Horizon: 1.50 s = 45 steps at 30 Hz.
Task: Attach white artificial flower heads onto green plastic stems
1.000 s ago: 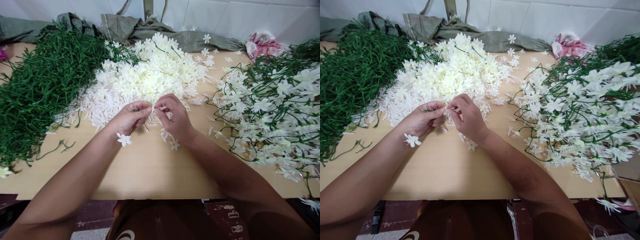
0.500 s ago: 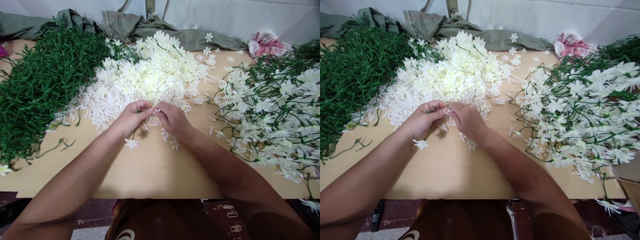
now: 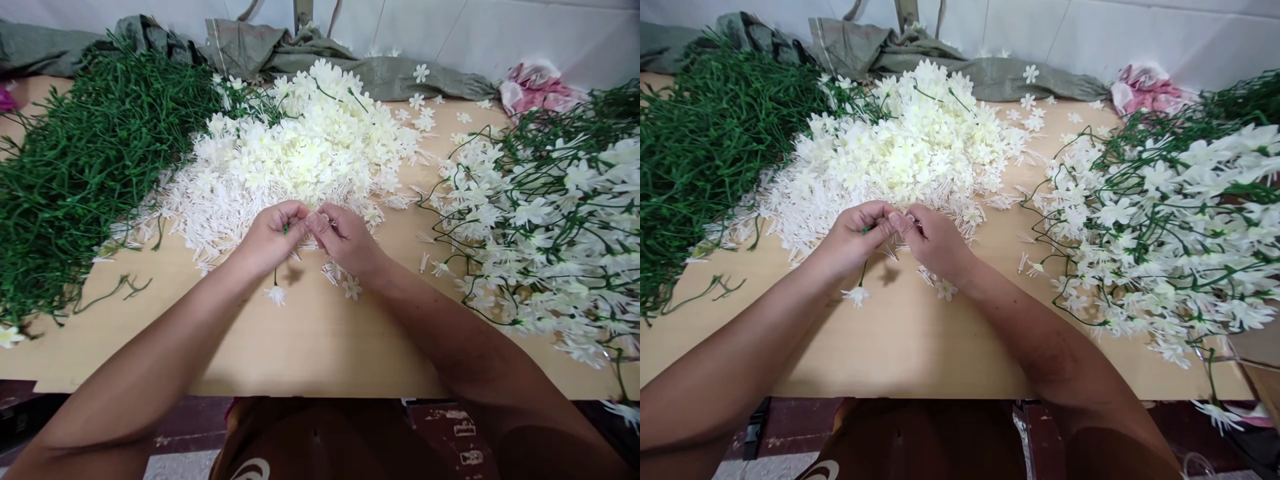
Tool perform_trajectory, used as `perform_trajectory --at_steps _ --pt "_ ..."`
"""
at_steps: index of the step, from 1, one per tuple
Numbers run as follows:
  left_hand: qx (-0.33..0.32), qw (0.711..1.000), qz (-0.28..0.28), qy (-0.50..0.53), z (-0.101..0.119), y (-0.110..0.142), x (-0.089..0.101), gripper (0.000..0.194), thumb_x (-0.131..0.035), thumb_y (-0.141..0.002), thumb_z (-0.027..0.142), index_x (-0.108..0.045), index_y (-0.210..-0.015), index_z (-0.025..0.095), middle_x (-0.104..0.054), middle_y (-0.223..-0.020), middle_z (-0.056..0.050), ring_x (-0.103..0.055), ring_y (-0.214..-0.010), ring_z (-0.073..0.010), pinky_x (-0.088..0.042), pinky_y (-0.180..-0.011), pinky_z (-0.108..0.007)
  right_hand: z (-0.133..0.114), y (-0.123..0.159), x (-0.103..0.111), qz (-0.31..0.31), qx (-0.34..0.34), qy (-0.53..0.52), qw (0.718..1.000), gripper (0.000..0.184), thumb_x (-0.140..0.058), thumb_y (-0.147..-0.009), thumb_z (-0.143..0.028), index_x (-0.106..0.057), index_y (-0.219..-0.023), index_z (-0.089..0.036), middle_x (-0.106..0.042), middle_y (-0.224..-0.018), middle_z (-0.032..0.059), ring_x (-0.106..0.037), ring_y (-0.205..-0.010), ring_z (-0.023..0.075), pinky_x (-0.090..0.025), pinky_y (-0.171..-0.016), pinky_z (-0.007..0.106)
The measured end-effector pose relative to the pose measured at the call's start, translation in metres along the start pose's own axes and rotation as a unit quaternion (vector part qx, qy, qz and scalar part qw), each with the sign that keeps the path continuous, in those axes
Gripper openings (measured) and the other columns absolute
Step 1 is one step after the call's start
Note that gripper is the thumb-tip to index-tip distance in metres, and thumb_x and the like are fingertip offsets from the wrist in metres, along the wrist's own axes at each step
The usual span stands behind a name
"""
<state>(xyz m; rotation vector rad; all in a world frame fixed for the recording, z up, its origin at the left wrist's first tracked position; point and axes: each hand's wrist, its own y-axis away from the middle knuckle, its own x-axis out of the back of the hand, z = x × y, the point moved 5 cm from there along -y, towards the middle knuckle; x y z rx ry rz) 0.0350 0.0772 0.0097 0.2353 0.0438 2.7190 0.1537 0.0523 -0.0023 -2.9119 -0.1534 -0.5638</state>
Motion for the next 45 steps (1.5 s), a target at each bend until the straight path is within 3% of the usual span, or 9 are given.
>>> perform_trajectory --at_steps 7,13,17,21,29,32,36,40,45 --pt "0.022 0.998 0.028 0.052 0.003 0.002 0.001 0.012 -0.065 -0.074 0.025 -0.059 -0.067 0.017 -0.047 -0.057 0.004 -0.040 -0.056 -0.0086 -0.030 -0.053 -0.020 0.001 -0.002 0.001 0.020 0.063 -0.034 0.997 0.042 -0.038 -0.092 -0.058 -0.036 -0.069 -0.022 -0.040 -0.059 -0.0043 -0.037 -0.057 0.0096 -0.032 -0.054 0.026" --pt "0.034 0.995 0.056 0.075 -0.001 0.002 0.001 0.013 -0.065 -0.073 0.024 -0.056 -0.066 0.018 -0.045 -0.057 0.004 -0.039 -0.055 -0.0088 -0.030 -0.053 -0.021 0.001 -0.002 0.000 0.018 0.030 -0.066 0.997 0.045 -0.049 -0.086 -0.061 -0.033 -0.068 -0.023 -0.034 -0.058 -0.0059 -0.033 -0.054 0.0088 -0.029 -0.050 0.026" --pt "0.040 0.993 0.048 0.101 -0.004 0.001 -0.001 0.013 -0.065 -0.073 0.023 -0.056 -0.065 0.017 -0.049 -0.060 0.004 -0.042 -0.057 -0.0086 -0.032 -0.054 -0.021 -0.001 -0.002 0.000 0.018 0.046 0.006 0.999 0.047 -0.061 -0.079 -0.058 -0.031 -0.068 -0.023 -0.032 -0.058 -0.0074 -0.031 -0.053 0.0076 -0.028 -0.051 0.025" --pt "0.047 0.992 0.028 0.113 -0.004 0.001 -0.002 0.010 -0.066 -0.071 0.018 -0.058 -0.065 0.016 -0.046 -0.056 0.005 -0.036 -0.052 -0.0065 -0.028 -0.050 -0.020 -0.005 -0.001 0.003 0.056 0.119 0.091 0.987 0.032 -0.044 -0.091 -0.042 -0.031 -0.069 -0.023 -0.032 -0.059 -0.0055 -0.031 -0.056 0.0100 -0.028 -0.055 0.027" --pt "0.156 0.977 0.008 0.141 -0.004 0.003 -0.005 0.018 -0.067 -0.073 0.021 -0.052 -0.066 0.016 -0.037 -0.048 0.007 -0.026 -0.042 -0.0045 -0.017 -0.043 -0.020 -0.002 -0.002 0.005 0.042 0.115 0.040 0.992 0.026 -0.042 -0.092 -0.028 -0.033 -0.068 -0.023 -0.036 -0.060 -0.0045 -0.036 -0.058 0.0110 -0.032 -0.058 0.027" --pt "0.180 0.976 -0.001 0.126 -0.005 0.004 -0.005 0.009 -0.062 -0.076 0.017 -0.053 -0.078 0.016 -0.039 -0.051 0.007 -0.031 -0.044 -0.0057 -0.022 -0.045 -0.019 -0.007 -0.002 0.010 0.048 0.123 0.026 0.991 0.027 -0.047 -0.089 -0.023 -0.036 -0.065 -0.021 -0.035 -0.059 -0.0051 -0.036 -0.058 0.0096 -0.032 -0.058 0.027" --pt "0.160 0.978 -0.047 0.129 -0.006 0.006 -0.006 0.017 -0.051 -0.076 0.007 -0.058 -0.090 0.013 -0.044 -0.059 0.004 -0.037 -0.054 -0.0081 -0.030 -0.053 -0.020 -0.013 -0.003 0.015 0.045 0.135 0.005 0.990 0.027 -0.048 -0.088 -0.020 -0.038 -0.063 -0.020 -0.036 -0.059 -0.0052 -0.034 -0.057 0.0078 -0.030 -0.055 0.025" --pt "0.121 0.980 -0.091 0.129 -0.008 0.004 -0.006 0.014 -0.047 -0.086 0.016 -0.058 -0.079 0.012 -0.044 -0.060 0.002 -0.036 -0.055 -0.0082 -0.030 -0.054 -0.021 -0.013 -0.004 0.018 0.036 0.128 -0.008 0.991 0.029 -0.048 -0.088 -0.020 -0.037 -0.061 -0.020 -0.033 -0.058 -0.0057 -0.031 -0.055 0.0070 -0.028 -0.054 0.024" --pt "0.126 0.988 -0.055 0.076 -0.011 -0.002 0.000 0.020 -0.047 -0.089 0.014 -0.056 -0.072 0.013 -0.040 -0.053 0.004 -0.034 -0.050 -0.0067 -0.025 -0.050 -0.019 -0.011 -0.003 0.018 0.042 0.125 0.002 0.991 0.028 -0.049 -0.087 -0.019 -0.039 -0.061 -0.020 -0.036 -0.058 -0.0051 -0.033 -0.056 0.0071 -0.029 -0.055 0.024"
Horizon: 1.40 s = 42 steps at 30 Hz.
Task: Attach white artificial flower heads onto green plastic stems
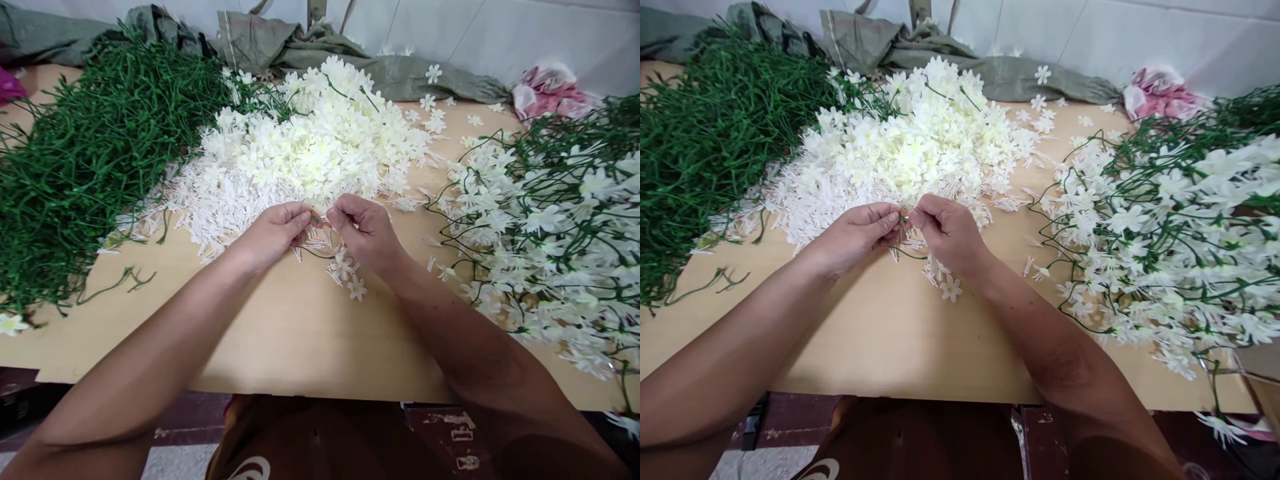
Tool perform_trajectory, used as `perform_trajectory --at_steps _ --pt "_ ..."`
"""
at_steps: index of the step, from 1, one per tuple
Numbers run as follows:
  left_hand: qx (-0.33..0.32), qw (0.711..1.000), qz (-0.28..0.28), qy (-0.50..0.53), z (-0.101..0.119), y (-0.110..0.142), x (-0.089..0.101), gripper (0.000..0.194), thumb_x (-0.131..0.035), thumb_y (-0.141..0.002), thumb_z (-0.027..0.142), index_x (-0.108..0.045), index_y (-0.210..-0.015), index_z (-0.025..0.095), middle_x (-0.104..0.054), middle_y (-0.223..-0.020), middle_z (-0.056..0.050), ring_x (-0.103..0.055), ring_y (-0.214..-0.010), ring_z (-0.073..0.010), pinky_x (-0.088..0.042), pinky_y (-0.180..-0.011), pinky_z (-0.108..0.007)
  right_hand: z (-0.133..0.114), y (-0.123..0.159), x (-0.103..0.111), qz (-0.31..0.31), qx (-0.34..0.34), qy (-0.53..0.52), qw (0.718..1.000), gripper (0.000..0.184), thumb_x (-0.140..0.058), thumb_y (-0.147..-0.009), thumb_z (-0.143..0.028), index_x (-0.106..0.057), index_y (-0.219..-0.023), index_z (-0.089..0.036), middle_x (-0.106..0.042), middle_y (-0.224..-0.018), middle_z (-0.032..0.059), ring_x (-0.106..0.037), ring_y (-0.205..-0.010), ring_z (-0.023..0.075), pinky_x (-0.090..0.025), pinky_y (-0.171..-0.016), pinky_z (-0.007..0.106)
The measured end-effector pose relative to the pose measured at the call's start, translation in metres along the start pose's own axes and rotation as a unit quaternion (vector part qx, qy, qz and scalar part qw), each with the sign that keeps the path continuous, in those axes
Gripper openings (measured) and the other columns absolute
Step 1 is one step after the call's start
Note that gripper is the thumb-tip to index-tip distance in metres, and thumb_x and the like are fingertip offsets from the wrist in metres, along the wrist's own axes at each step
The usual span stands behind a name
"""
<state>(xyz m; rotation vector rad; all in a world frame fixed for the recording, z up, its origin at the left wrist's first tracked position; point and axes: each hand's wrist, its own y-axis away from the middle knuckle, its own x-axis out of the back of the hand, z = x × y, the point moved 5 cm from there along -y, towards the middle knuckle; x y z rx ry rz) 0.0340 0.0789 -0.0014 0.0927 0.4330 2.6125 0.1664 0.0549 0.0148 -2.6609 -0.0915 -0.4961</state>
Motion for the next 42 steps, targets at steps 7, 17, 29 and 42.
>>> perform_trajectory --at_steps 7,17,29,42 --pt "-0.012 1.000 0.020 -0.010 -0.001 -0.003 0.000 0.029 -0.045 -0.092 0.015 -0.053 -0.064 0.012 -0.046 -0.054 0.003 -0.040 -0.051 -0.0063 -0.031 -0.051 -0.018 -0.003 0.002 -0.002 0.023 0.026 0.041 0.999 0.029 -0.049 -0.088 -0.018 -0.038 -0.061 -0.020 -0.036 -0.058 -0.0047 -0.034 -0.056 0.0078 -0.030 -0.056 0.025" --pt "-0.028 0.998 0.006 0.049 0.000 0.000 -0.003 0.032 -0.047 -0.089 0.020 -0.050 -0.058 0.013 -0.040 -0.051 0.003 -0.035 -0.048 -0.0060 -0.025 -0.049 -0.019 -0.002 0.003 -0.002 0.041 0.038 0.085 0.995 0.031 -0.048 -0.090 -0.021 -0.034 -0.061 -0.021 -0.036 -0.058 -0.0040 -0.034 -0.059 0.0097 -0.033 -0.061 0.028" --pt "-0.076 0.996 -0.029 0.030 -0.004 -0.001 -0.009 0.033 -0.055 -0.086 0.040 -0.051 -0.064 0.015 -0.035 -0.052 0.005 -0.028 -0.048 -0.0065 -0.019 -0.048 -0.023 -0.001 0.004 -0.003 0.048 0.045 0.103 0.992 0.032 -0.048 -0.090 -0.022 -0.034 -0.062 -0.021 -0.035 -0.058 -0.0040 -0.035 -0.059 0.0103 -0.033 -0.061 0.027" --pt "-0.117 0.993 0.004 -0.027 -0.004 -0.002 -0.011 0.038 -0.056 -0.084 0.037 -0.043 -0.055 0.018 -0.033 -0.050 0.005 -0.026 -0.048 -0.0078 -0.020 -0.048 -0.026 -0.003 0.008 -0.011 0.041 0.078 0.119 0.989 0.030 -0.045 -0.090 -0.020 -0.038 -0.061 -0.022 -0.040 -0.059 -0.0020 -0.038 -0.061 0.0131 -0.034 -0.062 0.029"
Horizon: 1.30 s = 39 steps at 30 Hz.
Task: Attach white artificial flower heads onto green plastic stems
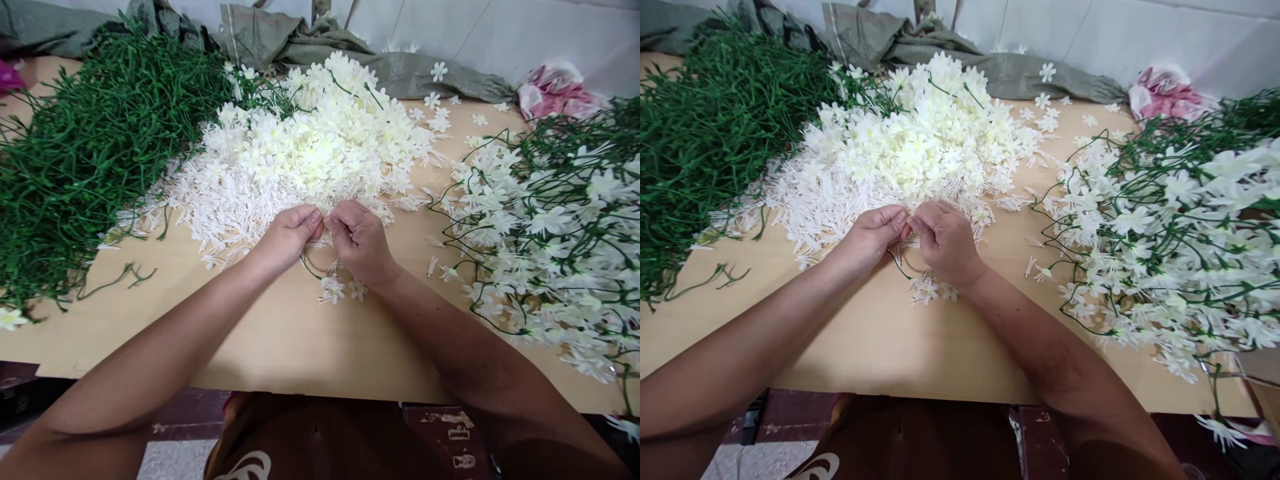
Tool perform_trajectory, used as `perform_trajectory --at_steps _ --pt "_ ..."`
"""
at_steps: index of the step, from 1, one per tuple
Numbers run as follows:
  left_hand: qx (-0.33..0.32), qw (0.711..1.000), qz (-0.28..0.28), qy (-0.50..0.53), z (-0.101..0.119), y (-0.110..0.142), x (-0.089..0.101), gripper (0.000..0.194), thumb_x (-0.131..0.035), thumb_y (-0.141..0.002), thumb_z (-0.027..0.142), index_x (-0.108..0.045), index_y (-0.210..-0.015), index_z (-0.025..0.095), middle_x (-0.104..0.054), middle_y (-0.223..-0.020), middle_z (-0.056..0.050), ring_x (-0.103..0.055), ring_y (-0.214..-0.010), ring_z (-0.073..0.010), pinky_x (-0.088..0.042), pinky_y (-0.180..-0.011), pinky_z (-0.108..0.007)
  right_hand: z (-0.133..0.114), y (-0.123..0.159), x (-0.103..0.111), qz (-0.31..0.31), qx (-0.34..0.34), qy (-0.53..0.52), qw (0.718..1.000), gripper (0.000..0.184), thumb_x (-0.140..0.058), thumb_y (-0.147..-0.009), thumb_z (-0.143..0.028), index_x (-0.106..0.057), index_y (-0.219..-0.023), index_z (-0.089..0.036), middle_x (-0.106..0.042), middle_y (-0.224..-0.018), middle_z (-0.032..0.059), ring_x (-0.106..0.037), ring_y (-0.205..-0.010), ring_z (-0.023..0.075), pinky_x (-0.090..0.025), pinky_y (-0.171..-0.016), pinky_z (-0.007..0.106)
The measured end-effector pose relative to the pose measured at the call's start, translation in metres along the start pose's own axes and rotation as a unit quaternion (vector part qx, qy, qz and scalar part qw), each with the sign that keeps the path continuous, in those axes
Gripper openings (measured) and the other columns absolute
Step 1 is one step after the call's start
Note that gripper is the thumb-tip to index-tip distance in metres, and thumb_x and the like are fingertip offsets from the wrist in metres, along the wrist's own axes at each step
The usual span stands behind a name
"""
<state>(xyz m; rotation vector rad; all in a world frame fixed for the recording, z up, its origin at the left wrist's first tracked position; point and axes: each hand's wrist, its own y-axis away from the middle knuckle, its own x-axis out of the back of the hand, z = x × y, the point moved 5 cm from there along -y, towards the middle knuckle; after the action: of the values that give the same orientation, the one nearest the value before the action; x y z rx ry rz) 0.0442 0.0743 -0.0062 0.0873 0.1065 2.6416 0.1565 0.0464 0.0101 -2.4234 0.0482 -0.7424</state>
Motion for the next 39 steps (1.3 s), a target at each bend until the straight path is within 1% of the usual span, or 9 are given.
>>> perform_trajectory --at_steps 7,14,19,23,27,30,33,35,39 --pt "-0.022 0.999 -0.015 -0.040 0.001 -0.002 0.001 0.038 -0.054 -0.085 0.039 -0.042 -0.055 0.018 -0.033 -0.052 0.005 -0.027 -0.051 -0.0086 -0.022 -0.050 -0.025 0.008 0.003 -0.005 -0.030 -0.076 -0.082 0.993 0.030 -0.046 -0.090 -0.022 -0.051 -0.060 -0.020 -0.041 -0.058 -0.0033 -0.039 -0.058 0.0106 -0.035 -0.062 0.027" --pt "-0.029 0.998 -0.036 -0.032 0.000 -0.005 0.000 0.034 -0.049 -0.086 0.031 -0.042 -0.056 0.018 -0.035 -0.054 0.005 -0.028 -0.051 -0.0081 -0.023 -0.050 -0.024 0.015 0.000 -0.005 -0.020 -0.130 -0.194 0.972 0.029 -0.050 -0.089 -0.028 -0.049 -0.061 -0.019 -0.040 -0.055 -0.0053 -0.035 -0.054 0.0083 -0.031 -0.053 0.024" --pt "-0.028 0.998 -0.031 -0.054 -0.006 -0.004 -0.002 0.035 -0.047 -0.088 0.029 -0.041 -0.055 0.018 -0.035 -0.052 0.005 -0.029 -0.051 -0.0081 -0.024 -0.052 -0.025 0.015 0.002 -0.007 -0.043 -0.131 -0.162 0.977 0.033 -0.051 -0.090 -0.032 -0.047 -0.059 -0.019 -0.047 -0.057 -0.0036 -0.041 -0.057 0.0088 -0.035 -0.056 0.024" --pt "-0.033 0.997 -0.034 -0.055 -0.008 -0.004 -0.001 0.037 -0.051 -0.087 0.033 -0.040 -0.055 0.018 -0.035 -0.053 0.005 -0.030 -0.052 -0.0085 -0.025 -0.053 -0.025 0.017 0.003 -0.009 -0.077 -0.137 -0.128 0.979 0.033 -0.052 -0.088 -0.032 -0.042 -0.059 -0.020 -0.040 -0.055 -0.0045 -0.038 -0.055 0.0089 -0.033 -0.054 0.025" --pt "-0.017 0.999 -0.040 0.022 -0.008 -0.006 -0.003 0.041 -0.057 -0.083 0.045 -0.041 -0.056 0.018 -0.034 -0.053 0.005 -0.028 -0.051 -0.0078 -0.022 -0.051 -0.024 0.021 -0.001 -0.007 -0.080 -0.148 -0.134 0.977 0.036 -0.051 -0.089 -0.037 -0.035 -0.060 -0.021 -0.037 -0.057 -0.0050 -0.038 -0.057 0.0089 -0.033 -0.055 0.025" --pt "0.016 0.996 -0.029 0.077 -0.007 -0.007 -0.004 0.043 -0.063 -0.078 0.046 -0.039 -0.055 0.018 -0.030 -0.051 0.007 -0.025 -0.049 -0.0065 -0.019 -0.049 -0.024 0.023 -0.001 -0.005 -0.076 -0.154 -0.144 0.975 0.038 -0.056 -0.086 -0.046 -0.040 -0.063 -0.021 -0.037 -0.057 -0.0059 -0.037 -0.056 0.0083 -0.032 -0.055 0.025" --pt "0.045 0.993 -0.015 0.109 -0.006 -0.006 -0.004 0.042 -0.064 -0.077 0.043 -0.038 -0.055 0.018 -0.031 -0.051 0.006 -0.024 -0.047 -0.0055 -0.018 -0.047 -0.023 0.023 0.000 -0.004 -0.078 -0.155 -0.136 0.975 0.039 -0.069 -0.075 -0.051 -0.045 -0.070 -0.020 -0.040 -0.059 -0.0074 -0.036 -0.055 0.0074 -0.032 -0.053 0.024" --pt "0.046 0.991 -0.019 0.122 -0.005 -0.006 -0.003 0.042 -0.064 -0.078 0.043 -0.040 -0.055 0.018 -0.032 -0.051 0.006 -0.024 -0.046 -0.0051 -0.017 -0.046 -0.023 0.024 0.002 -0.004 -0.073 -0.154 -0.133 0.976 0.040 -0.074 -0.070 -0.050 -0.048 -0.078 -0.020 -0.045 -0.063 -0.0067 -0.039 -0.057 0.0079 -0.035 -0.055 0.025" --pt "0.050 0.993 -0.027 0.107 -0.005 -0.006 -0.001 0.043 -0.064 -0.079 0.044 -0.040 -0.055 0.018 -0.028 -0.049 0.007 -0.021 -0.045 -0.0051 -0.015 -0.046 -0.024 0.026 0.001 -0.001 -0.061 -0.146 -0.151 0.976 0.039 -0.072 -0.074 -0.047 -0.052 -0.094 -0.020 -0.053 -0.073 -0.0031 -0.046 -0.061 0.0093 -0.040 -0.057 0.026"
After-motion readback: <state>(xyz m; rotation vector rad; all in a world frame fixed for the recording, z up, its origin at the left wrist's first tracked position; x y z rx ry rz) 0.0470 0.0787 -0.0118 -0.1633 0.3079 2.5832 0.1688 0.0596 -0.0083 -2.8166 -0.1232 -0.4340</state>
